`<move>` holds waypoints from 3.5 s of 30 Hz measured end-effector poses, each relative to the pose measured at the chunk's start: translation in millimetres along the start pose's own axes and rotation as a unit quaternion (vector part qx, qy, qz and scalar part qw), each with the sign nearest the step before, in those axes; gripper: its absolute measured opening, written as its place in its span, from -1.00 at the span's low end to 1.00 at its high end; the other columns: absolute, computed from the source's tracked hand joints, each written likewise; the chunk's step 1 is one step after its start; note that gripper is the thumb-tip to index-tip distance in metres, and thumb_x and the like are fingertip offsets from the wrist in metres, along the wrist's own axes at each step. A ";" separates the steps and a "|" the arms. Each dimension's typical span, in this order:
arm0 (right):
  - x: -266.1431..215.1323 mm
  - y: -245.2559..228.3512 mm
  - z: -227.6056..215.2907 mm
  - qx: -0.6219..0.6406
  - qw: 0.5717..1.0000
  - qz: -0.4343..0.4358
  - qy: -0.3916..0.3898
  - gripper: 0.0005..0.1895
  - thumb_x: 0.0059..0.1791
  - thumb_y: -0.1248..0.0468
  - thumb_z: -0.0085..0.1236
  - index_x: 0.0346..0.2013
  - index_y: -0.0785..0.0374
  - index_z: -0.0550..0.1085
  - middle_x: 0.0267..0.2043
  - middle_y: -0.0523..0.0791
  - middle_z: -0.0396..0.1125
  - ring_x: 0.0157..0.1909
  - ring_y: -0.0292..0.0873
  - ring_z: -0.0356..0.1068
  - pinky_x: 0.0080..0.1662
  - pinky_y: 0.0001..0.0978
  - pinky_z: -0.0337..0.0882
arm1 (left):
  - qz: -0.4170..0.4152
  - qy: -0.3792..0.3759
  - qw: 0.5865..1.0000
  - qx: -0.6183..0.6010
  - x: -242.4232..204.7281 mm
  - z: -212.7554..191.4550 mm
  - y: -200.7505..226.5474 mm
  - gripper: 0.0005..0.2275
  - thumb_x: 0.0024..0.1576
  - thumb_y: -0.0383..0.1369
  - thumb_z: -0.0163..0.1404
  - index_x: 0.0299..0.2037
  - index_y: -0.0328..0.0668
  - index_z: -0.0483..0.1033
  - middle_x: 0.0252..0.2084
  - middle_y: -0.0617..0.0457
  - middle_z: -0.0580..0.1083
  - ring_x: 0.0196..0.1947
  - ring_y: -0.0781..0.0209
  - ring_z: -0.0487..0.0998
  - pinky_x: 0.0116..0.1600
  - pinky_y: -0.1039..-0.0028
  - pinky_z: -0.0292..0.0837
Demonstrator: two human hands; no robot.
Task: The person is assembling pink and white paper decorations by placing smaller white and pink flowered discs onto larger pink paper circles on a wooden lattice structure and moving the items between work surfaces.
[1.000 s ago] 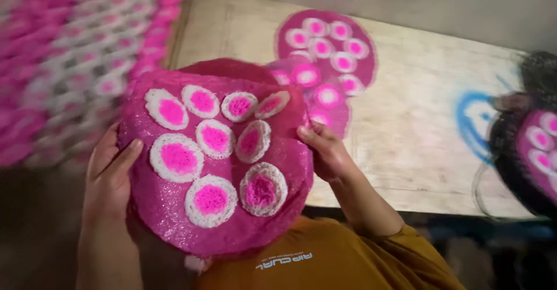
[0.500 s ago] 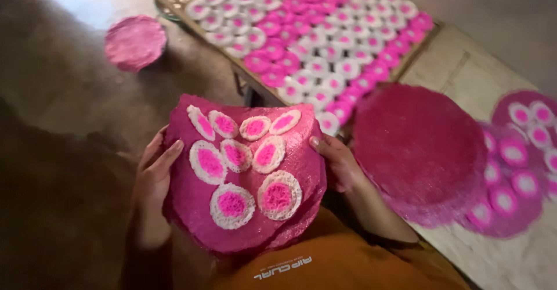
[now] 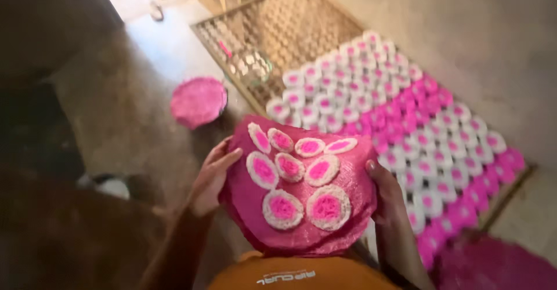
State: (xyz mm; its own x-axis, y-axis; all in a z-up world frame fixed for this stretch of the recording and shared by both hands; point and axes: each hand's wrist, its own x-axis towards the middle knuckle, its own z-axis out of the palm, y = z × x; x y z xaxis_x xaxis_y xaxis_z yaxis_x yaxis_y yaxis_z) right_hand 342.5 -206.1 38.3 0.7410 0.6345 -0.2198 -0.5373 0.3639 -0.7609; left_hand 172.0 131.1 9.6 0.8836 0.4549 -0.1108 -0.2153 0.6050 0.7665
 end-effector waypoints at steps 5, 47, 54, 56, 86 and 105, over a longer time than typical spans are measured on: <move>101.2 -27.9 26.3 -0.012 1.000 -0.018 -0.021 -0.28 0.04 0.07 0.17 0.34 0.47 0.24 0.15 0.11 0.39 0.08 0.01 0.45 0.08 -0.11 0.49 | 0.025 -0.031 0.999 0.019 89.1 -7.8 51.7 -0.62 0.21 -0.48 0.03 0.25 -0.36 0.35 0.08 -0.10 0.53 -0.02 0.17 0.59 0.07 0.39 0.54; 550.4 159.0 84.5 -0.229 0.916 -0.111 0.310 -0.82 0.14 0.26 0.06 -0.03 0.30 0.43 -0.17 -0.13 0.40 -0.16 -0.25 0.46 -0.13 -0.40 0.53 | 0.047 -0.301 0.520 0.798 693.4 -90.4 1.7 -0.68 0.13 -0.25 0.10 0.01 -0.22 0.41 0.03 -0.15 0.40 0.12 -0.12 0.38 0.16 0.02 0.37; 557.0 129.7 78.3 0.134 0.965 0.046 0.222 -0.48 0.07 0.08 0.07 0.21 0.38 0.39 0.02 0.03 0.45 0.00 -0.02 0.49 0.05 -0.18 0.53 | -0.025 -0.423 0.652 0.628 599.5 -40.3 50.9 -0.67 0.05 -0.30 0.17 -0.05 -0.25 0.39 -0.11 -0.12 0.49 -0.19 -0.09 0.55 -0.16 0.09 0.53; 550.0 119.3 71.7 0.045 0.967 0.056 0.246 -0.49 0.06 0.26 0.15 0.30 0.28 0.37 0.07 -0.03 0.40 0.06 -0.06 0.45 0.13 -0.16 0.51 | -0.020 -0.410 0.691 0.596 585.0 -32.7 58.3 -0.67 0.05 -0.28 0.20 -0.06 -0.23 0.44 -0.06 -0.14 0.48 -0.10 -0.11 0.53 -0.07 0.09 0.49; 498.5 127.6 118.9 -0.507 0.770 -0.152 0.356 -0.71 0.04 0.34 0.16 0.05 0.31 0.43 0.05 -0.01 0.39 -0.13 -0.18 0.47 -0.10 -0.31 0.52 | 0.040 -0.166 0.686 0.707 690.2 -128.0 35.7 -0.92 0.21 -0.48 0.12 -0.18 -0.23 0.48 -0.23 -0.03 0.54 -0.34 0.13 0.55 -0.26 0.43 0.49; 451.4 233.1 158.2 -0.403 0.802 -0.011 0.441 -0.63 0.01 0.33 0.16 0.11 0.30 0.44 -0.02 0.06 0.46 -0.02 -0.01 0.47 0.00 -0.22 0.48 | -0.004 -0.495 0.689 0.530 616.3 -108.0 82.0 -0.51 0.09 -0.45 0.14 0.23 -0.18 0.27 -0.01 -0.11 0.47 -0.04 -0.09 0.55 -0.02 0.15 0.49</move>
State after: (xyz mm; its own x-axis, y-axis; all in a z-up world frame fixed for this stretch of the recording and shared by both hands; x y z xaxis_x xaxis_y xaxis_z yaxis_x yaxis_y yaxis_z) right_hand 488.1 273.0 -141.7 0.9347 -0.2235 -0.2762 -0.3478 -0.4164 -0.8400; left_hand 654.0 531.6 -64.2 0.8463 -0.5315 -0.0349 -0.2477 -0.4506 0.8577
